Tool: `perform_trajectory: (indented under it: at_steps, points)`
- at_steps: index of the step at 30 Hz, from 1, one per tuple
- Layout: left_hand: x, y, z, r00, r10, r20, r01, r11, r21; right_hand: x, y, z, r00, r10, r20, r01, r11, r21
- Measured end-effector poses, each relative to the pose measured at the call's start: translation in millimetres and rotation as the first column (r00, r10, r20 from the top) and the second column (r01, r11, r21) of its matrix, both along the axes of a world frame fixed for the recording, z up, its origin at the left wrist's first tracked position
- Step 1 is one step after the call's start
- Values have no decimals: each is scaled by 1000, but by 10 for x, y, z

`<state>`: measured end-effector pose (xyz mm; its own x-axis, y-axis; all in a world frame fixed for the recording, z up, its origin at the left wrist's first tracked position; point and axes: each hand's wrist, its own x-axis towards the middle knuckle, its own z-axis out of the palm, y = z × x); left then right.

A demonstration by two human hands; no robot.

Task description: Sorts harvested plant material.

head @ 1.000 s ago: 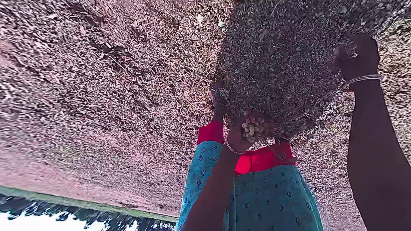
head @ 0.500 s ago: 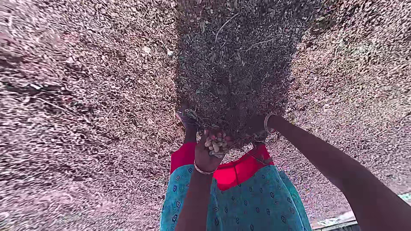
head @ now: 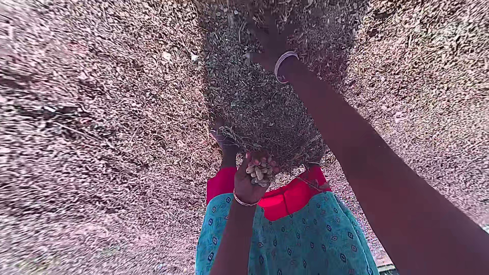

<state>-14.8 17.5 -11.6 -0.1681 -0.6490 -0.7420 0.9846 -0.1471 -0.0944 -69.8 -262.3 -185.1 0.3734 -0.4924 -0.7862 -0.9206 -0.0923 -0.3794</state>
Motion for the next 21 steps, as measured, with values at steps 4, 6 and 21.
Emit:
perform_trajectory:
  at_steps: [4, 6, 21]
  points:
    - [29, -94, 21, 999, 43, 3, -43, 999, -15, 86, 1158, 478, 894, 385, 230, -446, 813, 374]
    - [67, -110, 26, 998, 58, 3, -58, 998, -10, -129, 1378, 611, 858, 383, 343, -513, 686, 517]
    - [251, -34, 114, 992, 58, 110, -64, 997, 54, -836, 2239, 400, 937, -177, -300, 253, 939, 235]
